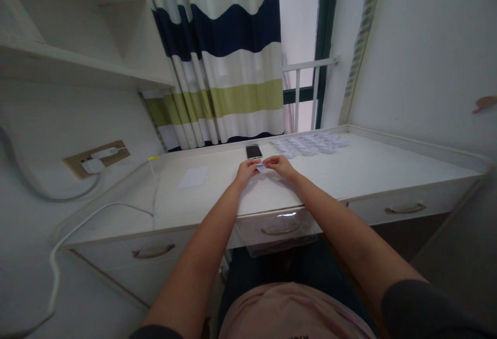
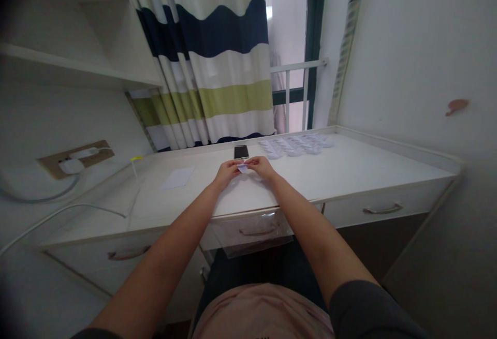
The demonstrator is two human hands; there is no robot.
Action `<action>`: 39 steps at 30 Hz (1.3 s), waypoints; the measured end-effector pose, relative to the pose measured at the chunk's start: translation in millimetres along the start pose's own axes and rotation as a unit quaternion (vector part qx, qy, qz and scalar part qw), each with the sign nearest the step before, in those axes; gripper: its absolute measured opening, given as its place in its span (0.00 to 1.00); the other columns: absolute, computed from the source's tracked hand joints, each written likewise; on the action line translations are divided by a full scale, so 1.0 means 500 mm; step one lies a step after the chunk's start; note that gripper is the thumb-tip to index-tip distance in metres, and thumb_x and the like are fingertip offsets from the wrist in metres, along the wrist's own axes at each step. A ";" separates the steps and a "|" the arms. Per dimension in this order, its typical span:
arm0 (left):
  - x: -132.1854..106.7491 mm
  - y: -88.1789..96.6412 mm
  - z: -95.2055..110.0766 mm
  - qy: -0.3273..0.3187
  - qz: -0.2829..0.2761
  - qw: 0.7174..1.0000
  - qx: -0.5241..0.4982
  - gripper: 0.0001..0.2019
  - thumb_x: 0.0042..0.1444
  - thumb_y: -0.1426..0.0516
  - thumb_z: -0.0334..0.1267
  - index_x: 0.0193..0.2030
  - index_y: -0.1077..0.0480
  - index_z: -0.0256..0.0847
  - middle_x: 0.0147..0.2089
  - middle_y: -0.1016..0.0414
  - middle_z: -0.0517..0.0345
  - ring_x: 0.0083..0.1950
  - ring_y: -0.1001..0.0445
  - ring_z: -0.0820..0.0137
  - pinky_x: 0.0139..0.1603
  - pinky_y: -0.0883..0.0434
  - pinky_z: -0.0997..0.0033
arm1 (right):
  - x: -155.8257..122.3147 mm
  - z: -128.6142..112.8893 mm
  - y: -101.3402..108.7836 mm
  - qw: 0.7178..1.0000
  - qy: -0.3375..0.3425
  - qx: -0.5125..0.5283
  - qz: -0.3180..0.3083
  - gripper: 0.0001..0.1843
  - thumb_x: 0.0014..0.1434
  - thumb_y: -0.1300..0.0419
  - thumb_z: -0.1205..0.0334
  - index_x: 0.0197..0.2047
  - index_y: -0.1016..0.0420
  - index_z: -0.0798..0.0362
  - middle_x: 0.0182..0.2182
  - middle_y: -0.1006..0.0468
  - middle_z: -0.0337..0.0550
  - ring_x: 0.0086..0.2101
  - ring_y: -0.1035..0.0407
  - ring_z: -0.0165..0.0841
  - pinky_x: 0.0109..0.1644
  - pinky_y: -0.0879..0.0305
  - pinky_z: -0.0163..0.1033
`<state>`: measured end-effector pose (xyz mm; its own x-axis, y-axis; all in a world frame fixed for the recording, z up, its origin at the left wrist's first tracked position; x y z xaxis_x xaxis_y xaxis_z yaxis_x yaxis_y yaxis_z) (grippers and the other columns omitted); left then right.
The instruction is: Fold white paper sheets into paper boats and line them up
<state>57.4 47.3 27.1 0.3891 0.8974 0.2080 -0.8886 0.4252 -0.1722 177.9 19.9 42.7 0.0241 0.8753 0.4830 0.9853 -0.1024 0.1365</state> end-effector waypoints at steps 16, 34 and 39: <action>-0.004 0.001 0.006 -0.037 -0.020 0.997 0.071 0.22 0.34 0.36 0.26 0.39 0.35 0.38 0.36 0.27 0.56 0.31 0.29 0.75 0.34 0.31 0.73 | 0.004 0.004 -0.003 0.998 -0.006 0.070 -0.001 0.14 0.34 0.35 0.64 0.30 0.26 0.53 0.25 0.24 0.38 0.29 0.31 0.31 0.40 0.35 0.40; -0.004 -0.028 -0.036 0.048 -0.131 0.980 0.145 0.10 0.40 0.36 0.36 0.25 0.30 0.32 0.22 0.26 0.52 0.23 0.28 0.73 0.31 0.29 0.70 | -0.017 -0.004 -0.018 0.996 -0.066 0.034 -0.049 0.14 0.38 0.35 0.53 0.24 0.24 0.56 0.21 0.26 0.39 0.23 0.37 0.26 0.28 0.40 0.33; -0.008 -0.036 -0.038 0.049 -0.156 0.975 0.148 0.09 0.40 0.36 0.36 0.25 0.30 0.32 0.22 0.26 0.52 0.22 0.29 0.74 0.29 0.30 0.71 | -0.018 0.000 -0.019 0.995 -0.071 0.039 -0.060 0.14 0.37 0.34 0.54 0.20 0.26 0.57 0.17 0.29 0.37 0.21 0.38 0.26 0.27 0.41 0.33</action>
Point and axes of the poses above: each hand's wrist, its own x-axis towards the middle knuckle, its own y-axis out of the back of the hand, z = x × y, the point moved 8 cm from there along x, towards the middle knuckle
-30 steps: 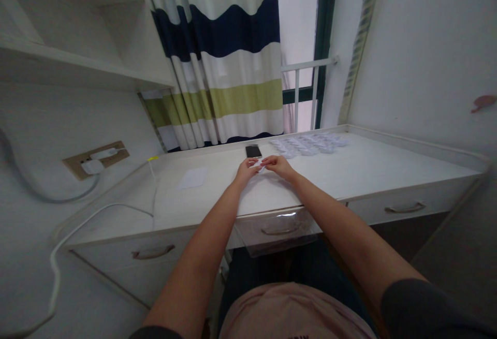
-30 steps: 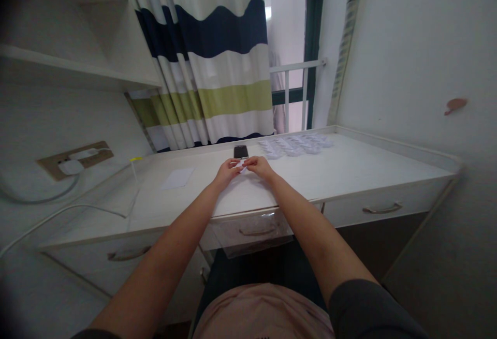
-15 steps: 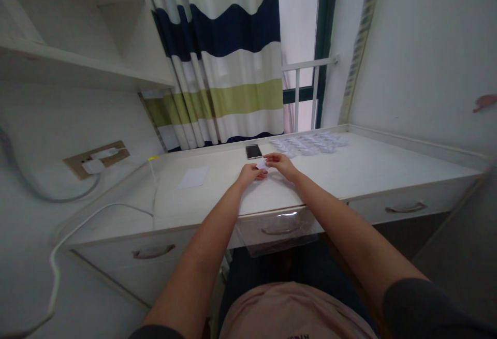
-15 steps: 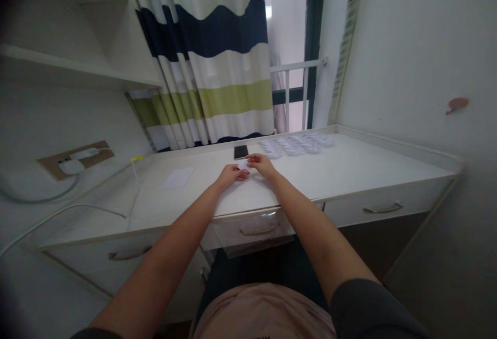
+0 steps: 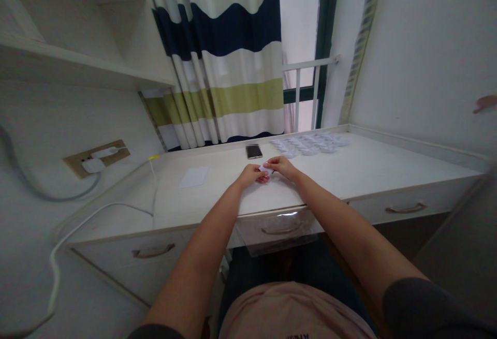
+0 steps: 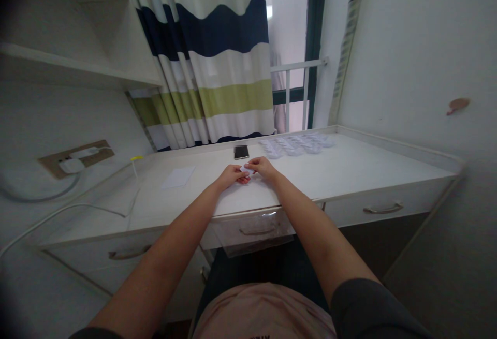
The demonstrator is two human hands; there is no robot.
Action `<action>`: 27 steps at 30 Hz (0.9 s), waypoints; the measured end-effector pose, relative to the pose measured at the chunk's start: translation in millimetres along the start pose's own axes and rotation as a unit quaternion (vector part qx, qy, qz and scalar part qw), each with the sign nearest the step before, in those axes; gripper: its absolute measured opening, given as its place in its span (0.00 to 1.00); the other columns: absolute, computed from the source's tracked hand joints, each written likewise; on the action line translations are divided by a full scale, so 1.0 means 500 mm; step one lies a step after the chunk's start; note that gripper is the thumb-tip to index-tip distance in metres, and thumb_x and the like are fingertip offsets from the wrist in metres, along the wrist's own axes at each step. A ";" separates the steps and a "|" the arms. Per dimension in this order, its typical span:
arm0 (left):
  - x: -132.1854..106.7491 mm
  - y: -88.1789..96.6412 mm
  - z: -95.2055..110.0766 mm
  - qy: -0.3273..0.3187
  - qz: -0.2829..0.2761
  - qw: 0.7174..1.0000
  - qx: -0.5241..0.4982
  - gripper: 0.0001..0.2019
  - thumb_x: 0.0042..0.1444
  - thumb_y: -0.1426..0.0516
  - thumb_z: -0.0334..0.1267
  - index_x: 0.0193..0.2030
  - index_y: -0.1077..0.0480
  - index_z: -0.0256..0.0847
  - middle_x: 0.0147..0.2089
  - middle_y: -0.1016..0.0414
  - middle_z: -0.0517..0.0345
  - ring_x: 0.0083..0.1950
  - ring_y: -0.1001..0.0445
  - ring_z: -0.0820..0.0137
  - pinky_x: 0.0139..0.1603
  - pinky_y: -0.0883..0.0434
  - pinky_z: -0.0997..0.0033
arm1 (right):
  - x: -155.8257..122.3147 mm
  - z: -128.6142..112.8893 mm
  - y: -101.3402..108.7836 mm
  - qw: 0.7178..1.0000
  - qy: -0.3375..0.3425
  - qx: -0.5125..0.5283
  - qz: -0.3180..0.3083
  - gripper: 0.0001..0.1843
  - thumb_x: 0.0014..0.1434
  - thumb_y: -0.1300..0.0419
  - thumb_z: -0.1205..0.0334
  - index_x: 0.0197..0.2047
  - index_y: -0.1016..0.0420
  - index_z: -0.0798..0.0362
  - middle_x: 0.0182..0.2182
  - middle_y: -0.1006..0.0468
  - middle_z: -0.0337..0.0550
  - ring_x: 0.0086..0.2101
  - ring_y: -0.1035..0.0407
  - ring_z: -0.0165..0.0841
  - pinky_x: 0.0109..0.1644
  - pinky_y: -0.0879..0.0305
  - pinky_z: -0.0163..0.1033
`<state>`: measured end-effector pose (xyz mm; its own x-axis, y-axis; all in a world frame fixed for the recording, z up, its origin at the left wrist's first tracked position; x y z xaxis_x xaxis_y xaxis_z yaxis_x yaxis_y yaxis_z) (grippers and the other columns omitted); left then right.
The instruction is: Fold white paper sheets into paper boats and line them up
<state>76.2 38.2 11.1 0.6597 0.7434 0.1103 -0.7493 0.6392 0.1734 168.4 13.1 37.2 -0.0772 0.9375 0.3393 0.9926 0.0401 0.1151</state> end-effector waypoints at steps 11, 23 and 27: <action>-0.010 0.003 0.019 -0.012 0.044 0.999 -0.012 0.10 0.43 0.38 0.38 0.28 0.31 0.32 0.23 0.26 0.54 0.24 0.28 0.75 0.29 0.30 0.74 | -0.002 0.012 0.009 0.995 -0.046 0.090 0.021 0.14 0.35 0.33 0.55 0.24 0.25 0.57 0.22 0.26 0.40 0.24 0.35 0.25 0.29 0.39 0.31; -0.007 0.038 0.034 -0.072 0.136 0.988 -0.015 0.11 0.41 0.38 0.40 0.28 0.33 0.35 0.25 0.30 0.59 0.27 0.30 0.73 0.23 0.30 0.74 | 0.002 0.024 0.019 0.997 -0.035 -0.066 0.035 0.14 0.38 0.36 0.54 0.24 0.25 0.59 0.17 0.31 0.38 0.19 0.42 0.24 0.22 0.48 0.31; -0.008 0.045 0.034 -0.071 0.155 0.984 -0.047 0.11 0.39 0.38 0.38 0.26 0.34 0.35 0.26 0.31 0.58 0.29 0.31 0.73 0.25 0.28 0.72 | 0.008 0.018 0.024 0.996 -0.010 -0.070 0.049 0.15 0.39 0.37 0.54 0.25 0.25 0.59 0.16 0.33 0.36 0.18 0.44 0.23 0.22 0.49 0.31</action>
Point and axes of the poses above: each hand's wrist, its own x-axis towards the middle knuckle, its own y-axis out of the back of the hand, z = x × y, the point moved 8 cm from there along x, towards the middle knuckle
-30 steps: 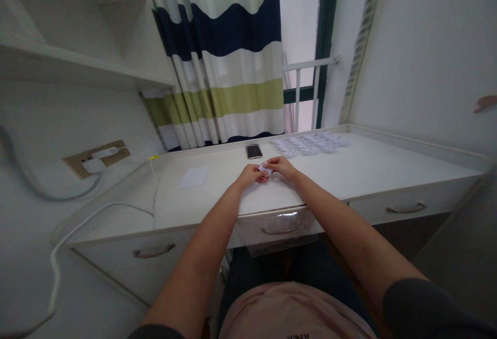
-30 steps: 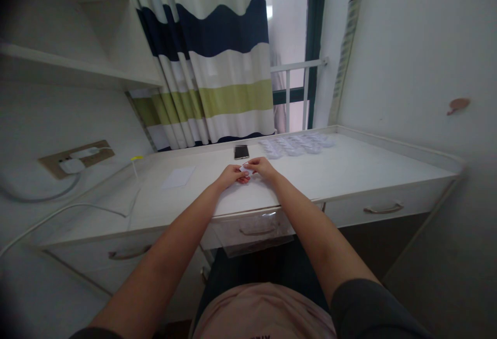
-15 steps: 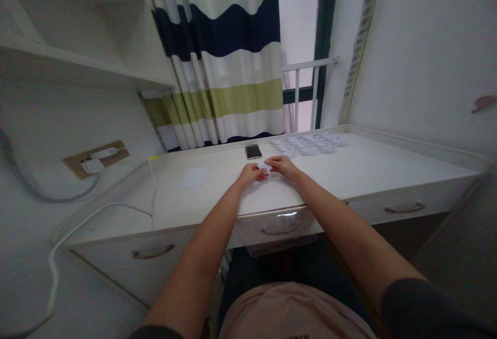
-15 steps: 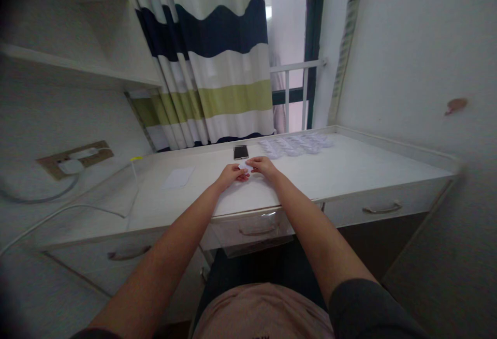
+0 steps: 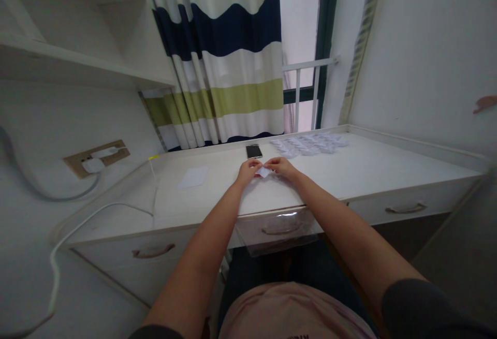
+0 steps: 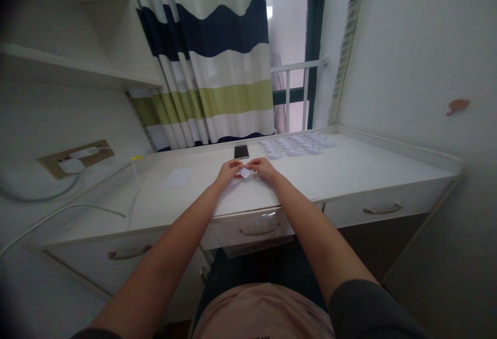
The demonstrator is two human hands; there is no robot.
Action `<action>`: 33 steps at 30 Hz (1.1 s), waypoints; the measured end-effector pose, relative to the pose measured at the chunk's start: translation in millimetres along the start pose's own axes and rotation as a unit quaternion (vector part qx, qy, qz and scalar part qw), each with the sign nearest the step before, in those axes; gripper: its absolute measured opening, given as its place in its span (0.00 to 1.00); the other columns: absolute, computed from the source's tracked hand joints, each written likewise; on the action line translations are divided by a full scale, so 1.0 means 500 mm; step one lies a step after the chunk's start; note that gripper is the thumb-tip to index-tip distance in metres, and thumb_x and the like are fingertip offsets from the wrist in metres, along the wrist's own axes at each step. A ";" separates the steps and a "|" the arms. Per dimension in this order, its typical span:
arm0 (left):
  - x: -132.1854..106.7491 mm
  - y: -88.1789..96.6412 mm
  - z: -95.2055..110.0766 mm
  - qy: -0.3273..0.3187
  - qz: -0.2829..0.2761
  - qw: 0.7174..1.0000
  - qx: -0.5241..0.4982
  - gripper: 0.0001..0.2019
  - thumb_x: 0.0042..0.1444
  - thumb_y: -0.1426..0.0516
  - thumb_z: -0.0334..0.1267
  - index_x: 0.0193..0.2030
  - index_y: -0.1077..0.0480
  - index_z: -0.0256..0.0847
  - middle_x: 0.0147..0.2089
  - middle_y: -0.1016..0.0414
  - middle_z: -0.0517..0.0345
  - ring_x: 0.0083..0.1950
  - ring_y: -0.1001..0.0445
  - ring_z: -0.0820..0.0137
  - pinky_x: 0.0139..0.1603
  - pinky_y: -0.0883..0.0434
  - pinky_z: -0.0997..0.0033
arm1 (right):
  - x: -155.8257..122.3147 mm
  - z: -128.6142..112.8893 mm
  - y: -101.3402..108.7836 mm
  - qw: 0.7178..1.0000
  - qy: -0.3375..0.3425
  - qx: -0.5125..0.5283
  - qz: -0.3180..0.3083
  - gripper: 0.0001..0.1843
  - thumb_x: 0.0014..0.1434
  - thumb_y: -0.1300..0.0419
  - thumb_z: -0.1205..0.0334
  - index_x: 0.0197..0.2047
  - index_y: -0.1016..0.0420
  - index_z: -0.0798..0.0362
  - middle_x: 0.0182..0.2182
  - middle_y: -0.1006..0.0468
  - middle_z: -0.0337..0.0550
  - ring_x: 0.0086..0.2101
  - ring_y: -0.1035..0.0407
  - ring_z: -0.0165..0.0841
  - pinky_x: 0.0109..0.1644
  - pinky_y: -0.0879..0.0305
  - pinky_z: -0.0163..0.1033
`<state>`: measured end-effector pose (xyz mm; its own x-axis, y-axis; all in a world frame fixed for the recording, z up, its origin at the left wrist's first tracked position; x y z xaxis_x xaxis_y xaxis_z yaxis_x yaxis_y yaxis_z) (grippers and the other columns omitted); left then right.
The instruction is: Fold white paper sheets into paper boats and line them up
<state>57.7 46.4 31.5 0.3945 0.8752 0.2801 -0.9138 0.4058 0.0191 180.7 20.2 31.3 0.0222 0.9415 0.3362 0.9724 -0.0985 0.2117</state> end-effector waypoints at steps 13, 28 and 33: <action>0.000 0.033 0.019 -0.050 0.069 0.987 -0.138 0.08 0.47 0.43 0.37 0.30 0.39 0.37 0.32 0.29 0.57 0.36 0.29 0.74 0.41 0.28 0.64 | 0.016 0.021 0.023 0.981 0.004 0.183 0.069 0.17 0.42 0.36 0.52 0.29 0.37 0.53 0.20 0.29 0.34 0.21 0.32 0.26 0.29 0.32 0.34; 0.000 0.015 0.022 -0.040 0.028 0.996 -0.071 0.15 0.38 0.37 0.38 0.31 0.38 0.38 0.32 0.31 0.60 0.34 0.29 0.75 0.38 0.28 0.67 | 0.020 0.033 0.023 0.978 0.004 0.197 0.069 0.14 0.47 0.38 0.55 0.29 0.39 0.52 0.18 0.28 0.33 0.21 0.30 0.27 0.33 0.29 0.37; -0.003 0.013 0.025 -0.039 0.018 0.998 -0.043 0.13 0.41 0.38 0.39 0.30 0.37 0.37 0.31 0.29 0.58 0.31 0.28 0.74 0.34 0.28 0.69 | 0.019 0.033 0.028 0.978 -0.002 0.193 0.081 0.15 0.46 0.38 0.54 0.29 0.39 0.52 0.19 0.29 0.33 0.21 0.31 0.26 0.32 0.30 0.36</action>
Point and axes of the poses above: each hand's wrist, its own x-axis towards the middle knuckle, its own y-axis out of the back of the hand, z = x × y, the point moved 8 cm from there along x, towards the middle knuckle
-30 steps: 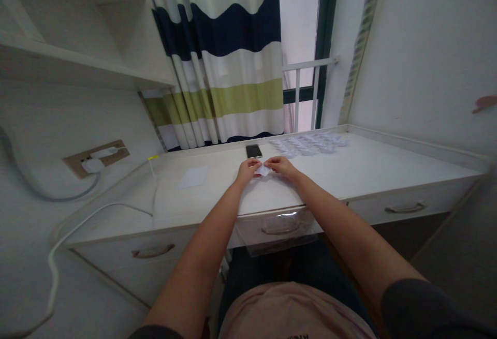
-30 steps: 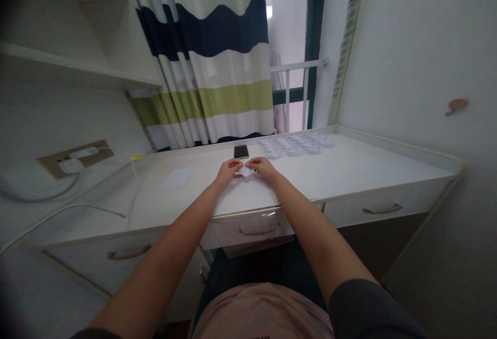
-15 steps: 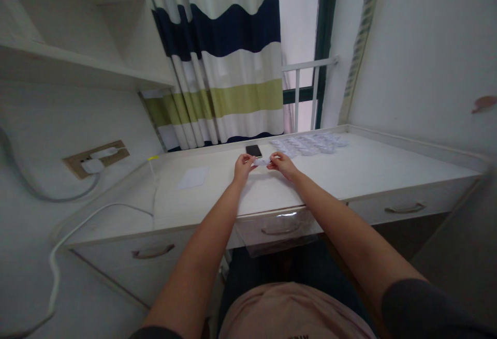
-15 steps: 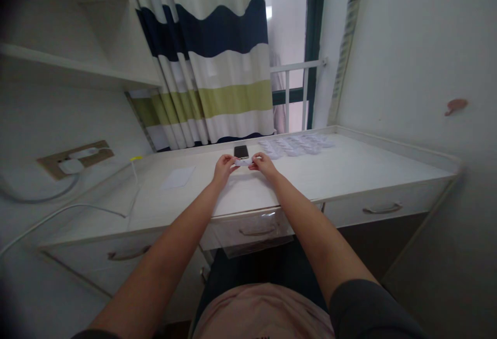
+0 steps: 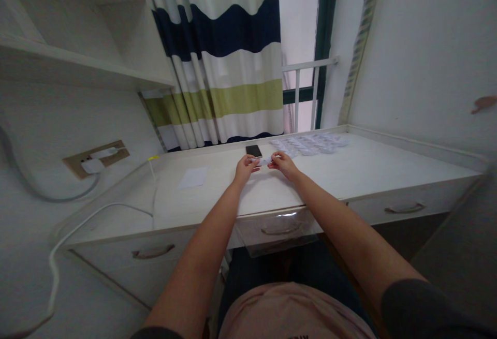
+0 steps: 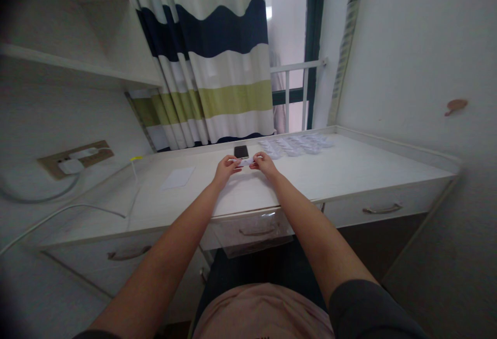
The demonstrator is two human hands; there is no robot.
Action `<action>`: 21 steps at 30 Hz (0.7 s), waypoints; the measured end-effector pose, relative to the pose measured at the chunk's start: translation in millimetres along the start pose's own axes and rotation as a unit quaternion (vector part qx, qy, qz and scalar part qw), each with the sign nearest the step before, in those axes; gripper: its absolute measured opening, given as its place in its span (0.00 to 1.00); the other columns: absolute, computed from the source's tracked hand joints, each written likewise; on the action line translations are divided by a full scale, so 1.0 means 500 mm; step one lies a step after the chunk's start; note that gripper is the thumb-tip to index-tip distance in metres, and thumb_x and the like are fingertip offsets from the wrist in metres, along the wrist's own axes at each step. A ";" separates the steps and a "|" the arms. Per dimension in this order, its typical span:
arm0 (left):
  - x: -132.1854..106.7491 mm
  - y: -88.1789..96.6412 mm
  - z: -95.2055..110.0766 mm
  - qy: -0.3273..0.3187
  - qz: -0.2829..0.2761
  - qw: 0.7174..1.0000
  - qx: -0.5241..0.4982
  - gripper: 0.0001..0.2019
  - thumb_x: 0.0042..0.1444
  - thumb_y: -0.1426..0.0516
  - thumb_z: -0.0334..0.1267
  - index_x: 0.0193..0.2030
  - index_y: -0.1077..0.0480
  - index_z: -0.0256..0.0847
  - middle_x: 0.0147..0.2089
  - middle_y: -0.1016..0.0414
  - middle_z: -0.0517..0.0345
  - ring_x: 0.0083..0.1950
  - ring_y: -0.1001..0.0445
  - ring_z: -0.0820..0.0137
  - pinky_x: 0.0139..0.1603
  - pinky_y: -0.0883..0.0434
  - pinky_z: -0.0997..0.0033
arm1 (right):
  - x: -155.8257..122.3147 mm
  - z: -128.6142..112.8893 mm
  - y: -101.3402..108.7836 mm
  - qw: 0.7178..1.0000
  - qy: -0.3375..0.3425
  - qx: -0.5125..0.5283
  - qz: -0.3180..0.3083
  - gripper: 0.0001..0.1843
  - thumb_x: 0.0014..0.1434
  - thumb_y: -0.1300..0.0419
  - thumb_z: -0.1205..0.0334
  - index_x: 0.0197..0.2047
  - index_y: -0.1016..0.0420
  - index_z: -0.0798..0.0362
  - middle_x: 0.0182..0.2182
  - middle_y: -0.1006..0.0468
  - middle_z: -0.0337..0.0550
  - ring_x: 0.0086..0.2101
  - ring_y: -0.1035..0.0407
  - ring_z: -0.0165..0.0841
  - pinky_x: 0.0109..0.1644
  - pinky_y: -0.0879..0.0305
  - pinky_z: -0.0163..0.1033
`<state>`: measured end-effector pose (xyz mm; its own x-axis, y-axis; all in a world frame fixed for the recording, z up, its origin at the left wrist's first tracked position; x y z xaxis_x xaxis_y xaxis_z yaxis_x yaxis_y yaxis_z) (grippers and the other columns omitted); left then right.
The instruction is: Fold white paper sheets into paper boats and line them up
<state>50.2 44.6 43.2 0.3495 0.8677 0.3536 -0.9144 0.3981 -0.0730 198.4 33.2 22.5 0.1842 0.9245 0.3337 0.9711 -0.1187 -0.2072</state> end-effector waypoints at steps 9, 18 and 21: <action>-0.013 -0.007 0.040 -0.137 -0.023 0.975 0.172 0.08 0.41 0.41 0.34 0.31 0.30 0.37 0.37 0.30 0.55 0.33 0.32 0.75 0.28 0.30 0.78 | 0.005 -0.004 0.003 0.999 0.015 -0.029 0.016 0.15 0.46 0.39 0.54 0.29 0.40 0.52 0.18 0.31 0.32 0.20 0.33 0.25 0.31 0.31 0.37; -0.035 -0.047 0.068 -0.227 -0.089 0.901 0.358 0.07 0.45 0.42 0.33 0.33 0.28 0.40 0.39 0.33 0.55 0.32 0.32 0.76 0.37 0.31 0.75 | 0.007 -0.002 0.011 0.998 0.030 -0.045 0.033 0.13 0.46 0.40 0.55 0.28 0.40 0.52 0.17 0.33 0.31 0.19 0.35 0.25 0.27 0.34 0.34; -0.037 -0.054 0.065 -0.226 -0.093 0.878 0.412 0.07 0.46 0.43 0.32 0.34 0.28 0.42 0.41 0.33 0.55 0.32 0.32 0.75 0.39 0.32 0.73 | 0.008 0.000 0.014 0.998 0.029 -0.045 0.034 0.12 0.46 0.41 0.56 0.27 0.41 0.52 0.17 0.33 0.31 0.19 0.35 0.25 0.27 0.34 0.34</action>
<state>61.7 8.1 68.9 0.5618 0.5299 0.6353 -0.7525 0.0084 0.6585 205.8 36.0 22.5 0.2567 0.8912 0.3739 0.9651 -0.2158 -0.1482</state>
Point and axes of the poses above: each hand's wrist, its own x-axis towards the middle knuckle, its own y-axis out of the back of the hand, z = x × y, the point moved 8 cm from there along x, towards the middle knuckle
